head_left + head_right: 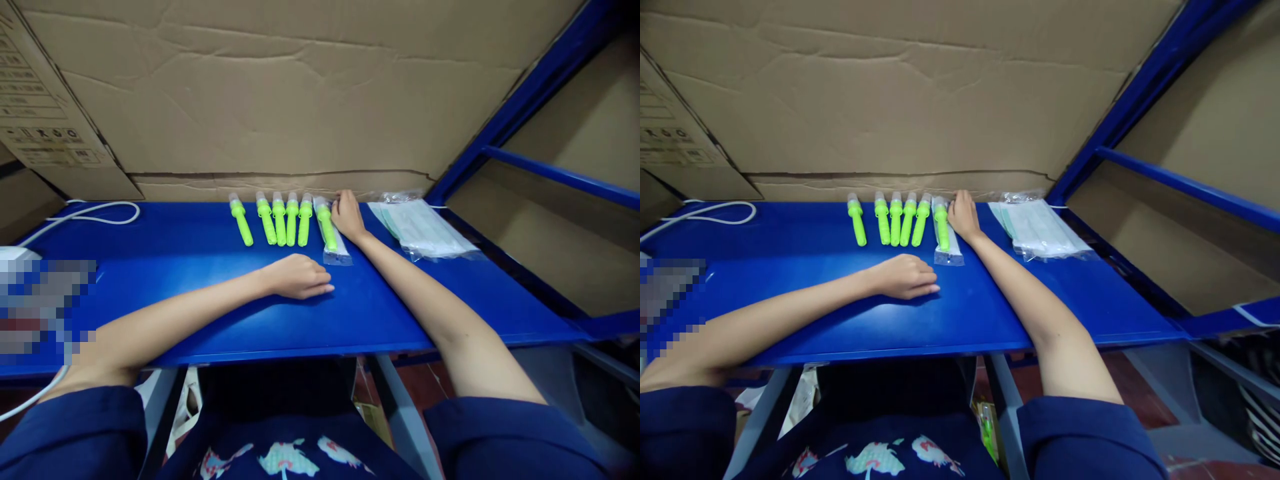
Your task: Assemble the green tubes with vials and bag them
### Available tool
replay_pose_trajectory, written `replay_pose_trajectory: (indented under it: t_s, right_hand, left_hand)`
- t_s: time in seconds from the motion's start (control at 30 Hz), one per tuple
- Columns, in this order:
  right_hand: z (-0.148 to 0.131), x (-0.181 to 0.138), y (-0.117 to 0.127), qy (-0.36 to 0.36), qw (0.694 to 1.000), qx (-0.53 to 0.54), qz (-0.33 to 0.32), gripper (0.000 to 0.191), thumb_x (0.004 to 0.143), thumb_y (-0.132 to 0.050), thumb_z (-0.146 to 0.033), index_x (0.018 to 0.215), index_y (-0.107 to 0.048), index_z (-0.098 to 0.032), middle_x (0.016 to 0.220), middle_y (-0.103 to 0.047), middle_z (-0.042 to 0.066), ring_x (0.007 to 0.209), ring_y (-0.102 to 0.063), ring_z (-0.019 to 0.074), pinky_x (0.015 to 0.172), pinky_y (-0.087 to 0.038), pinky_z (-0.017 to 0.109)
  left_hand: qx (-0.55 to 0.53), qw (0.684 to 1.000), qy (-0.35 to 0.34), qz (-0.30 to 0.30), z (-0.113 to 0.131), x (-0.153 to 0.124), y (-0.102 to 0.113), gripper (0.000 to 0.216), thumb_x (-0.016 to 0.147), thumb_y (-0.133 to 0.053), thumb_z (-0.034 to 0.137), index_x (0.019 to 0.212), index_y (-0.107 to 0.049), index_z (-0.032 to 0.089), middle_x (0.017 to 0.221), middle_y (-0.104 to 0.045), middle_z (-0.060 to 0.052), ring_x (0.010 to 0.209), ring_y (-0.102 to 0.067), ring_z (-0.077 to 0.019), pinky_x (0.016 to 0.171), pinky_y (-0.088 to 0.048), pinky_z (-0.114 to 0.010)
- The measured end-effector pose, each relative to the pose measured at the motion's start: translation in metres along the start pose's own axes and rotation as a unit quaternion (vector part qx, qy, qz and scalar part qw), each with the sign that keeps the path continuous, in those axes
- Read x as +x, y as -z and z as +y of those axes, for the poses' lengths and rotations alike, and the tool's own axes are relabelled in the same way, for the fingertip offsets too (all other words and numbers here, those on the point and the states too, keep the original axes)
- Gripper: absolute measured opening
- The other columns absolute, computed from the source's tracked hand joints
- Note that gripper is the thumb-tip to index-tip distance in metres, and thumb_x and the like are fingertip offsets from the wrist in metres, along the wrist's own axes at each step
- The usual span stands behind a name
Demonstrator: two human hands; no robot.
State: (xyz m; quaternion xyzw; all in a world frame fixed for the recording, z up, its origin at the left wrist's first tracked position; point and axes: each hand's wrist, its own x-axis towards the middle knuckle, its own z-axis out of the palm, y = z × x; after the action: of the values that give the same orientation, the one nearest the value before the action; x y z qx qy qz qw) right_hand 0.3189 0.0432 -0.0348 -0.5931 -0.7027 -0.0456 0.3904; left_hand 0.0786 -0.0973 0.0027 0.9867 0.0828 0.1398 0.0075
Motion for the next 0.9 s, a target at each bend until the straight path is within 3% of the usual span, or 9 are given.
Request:
replay_pose_trajectory:
  t_s: [0.07,0.27,0.43,0.53,0.63,0.73,0.9]
  right_hand:
    - [-0.003,-0.001,0.001,0.019,1.0,-0.018,-0.014,0.031,0.094,-0.039,-0.014,0.12,-0.056,-0.012,0.127,-0.061,0.022,0.126,-0.056,0.0314,0.115,-0.041,0.051]
    - [-0.009,-0.003,0.007,0.026,0.999,-0.027,-0.028,0.036,0.092,-0.037,-0.011,0.121,-0.058,-0.01,0.127,-0.061,0.022,0.124,-0.057,0.0298,0.113,-0.044,0.048]
    - [-0.016,-0.007,0.015,0.028,1.0,0.003,0.006,0.034,0.103,-0.031,-0.023,0.12,-0.059,-0.015,0.124,-0.064,0.019,0.122,-0.058,0.0287,0.112,-0.044,0.047]
    - [-0.021,-0.01,0.021,0.071,0.997,0.028,0.023,0.039,0.107,-0.029,-0.034,0.119,-0.062,-0.019,0.122,-0.066,0.016,0.122,-0.06,0.0272,0.11,-0.045,0.045]
    - [-0.028,-0.011,0.023,0.137,0.99,0.035,-0.024,0.041,0.106,-0.038,-0.045,0.109,-0.07,-0.021,0.117,-0.07,0.013,0.116,-0.061,0.0278,0.107,-0.047,0.046]
    - [-0.031,-0.01,0.02,0.157,0.986,0.023,-0.055,0.037,0.102,-0.049,-0.047,0.1,-0.076,-0.02,0.112,-0.073,0.012,0.111,-0.063,0.0283,0.106,-0.048,0.046]
    - [-0.033,-0.008,0.024,0.113,0.991,-0.014,-0.071,0.038,0.105,-0.043,-0.035,0.119,-0.074,-0.018,0.129,-0.072,0.013,0.124,-0.062,0.0277,0.109,-0.045,0.044]
  left_hand:
    - [0.02,1.0,-0.019,-0.004,0.006,0.0,-0.006,0.043,0.109,-0.04,0.038,0.077,-0.061,0.018,0.076,-0.071,-0.006,0.071,-0.066,-0.0181,0.064,-0.039,-0.032]
    - [-0.028,0.999,0.021,0.015,0.001,-0.004,-0.006,0.043,0.11,-0.04,0.034,0.073,-0.056,0.019,0.072,-0.068,-0.003,0.068,-0.064,-0.0156,0.062,-0.036,-0.031]
    - [-0.023,0.999,0.021,0.015,0.002,-0.004,-0.005,0.042,0.109,-0.04,0.034,0.073,-0.056,0.019,0.072,-0.067,-0.003,0.068,-0.064,-0.0156,0.063,-0.036,-0.031]
    - [-0.018,0.999,0.024,0.011,0.003,-0.004,-0.006,0.042,0.109,-0.04,0.033,0.073,-0.057,0.019,0.072,-0.067,-0.003,0.068,-0.064,-0.0154,0.063,-0.036,-0.032]
    - [-0.015,1.0,0.025,0.008,0.002,-0.004,-0.006,0.042,0.109,-0.041,0.034,0.074,-0.057,0.019,0.073,-0.068,-0.003,0.069,-0.064,-0.0155,0.063,-0.036,-0.032]
    - [-0.014,1.0,0.027,0.004,0.003,-0.003,-0.006,0.041,0.109,-0.041,0.033,0.074,-0.057,0.019,0.073,-0.068,-0.003,0.069,-0.064,-0.0157,0.063,-0.036,-0.032]
    - [-0.018,0.999,0.034,-0.001,0.003,-0.003,-0.005,0.042,0.109,-0.04,0.034,0.074,-0.057,0.019,0.074,-0.068,-0.003,0.071,-0.064,-0.0158,0.063,-0.036,-0.032]
